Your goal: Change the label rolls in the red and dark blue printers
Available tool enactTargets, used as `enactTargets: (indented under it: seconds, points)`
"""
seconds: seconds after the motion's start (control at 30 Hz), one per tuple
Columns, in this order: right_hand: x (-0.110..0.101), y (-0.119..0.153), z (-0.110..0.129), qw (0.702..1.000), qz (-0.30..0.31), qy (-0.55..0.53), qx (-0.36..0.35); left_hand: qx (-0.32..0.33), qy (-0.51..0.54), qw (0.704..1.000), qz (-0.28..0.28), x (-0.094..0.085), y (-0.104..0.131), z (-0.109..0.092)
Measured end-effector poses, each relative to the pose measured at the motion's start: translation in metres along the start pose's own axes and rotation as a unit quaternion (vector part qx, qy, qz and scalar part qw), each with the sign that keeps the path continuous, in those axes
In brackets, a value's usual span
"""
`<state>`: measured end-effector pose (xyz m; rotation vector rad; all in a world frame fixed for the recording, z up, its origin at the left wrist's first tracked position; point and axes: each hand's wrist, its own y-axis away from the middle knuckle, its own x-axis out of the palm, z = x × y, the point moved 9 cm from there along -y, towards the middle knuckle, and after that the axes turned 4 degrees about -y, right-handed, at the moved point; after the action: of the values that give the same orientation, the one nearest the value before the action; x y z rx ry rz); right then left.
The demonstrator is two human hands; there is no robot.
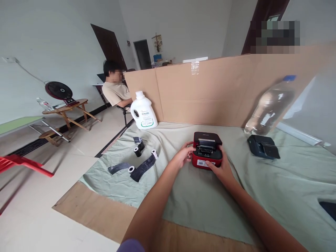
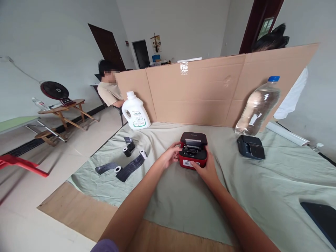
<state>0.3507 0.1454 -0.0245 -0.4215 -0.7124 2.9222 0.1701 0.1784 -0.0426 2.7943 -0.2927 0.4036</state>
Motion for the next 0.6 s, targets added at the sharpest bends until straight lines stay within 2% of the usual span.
enactTargets:
  seconds: [0.1,0.17,0.33,0.4,0.47,0.53,0.6]
  points:
    - [-0.005,0.000,-0.001,1.000,0.004,0.000,0.019,0.015,0.032,0.999,-0.002,-0.001,-0.002,0.008]
    - [-0.014,-0.005,0.007,1.000,0.008,-0.003,0.017,0.035,0.071,0.997,0.009,-0.003,-0.002,0.012]
    - [-0.039,-0.047,0.032,0.998,0.028,0.012,0.046,0.055,0.140,0.987,0.060,-0.008,-0.002,0.020]
    - [-0.035,-0.071,0.036,0.993,0.081,0.037,0.075,0.057,0.153,0.984,0.067,-0.010,-0.003,0.022]
    - [-0.021,-0.094,0.036,0.979,0.157,0.090,0.092,0.066,0.150,0.984,0.065,-0.012,-0.004,0.022]
    - [0.002,-0.110,0.031,0.951,0.253,0.150,0.101,0.078,0.140,0.985,0.062,-0.012,-0.005,0.022]
    - [0.028,-0.116,0.024,0.905,0.362,0.193,0.111,0.082,0.131,0.986,0.057,-0.013,-0.005,0.023]
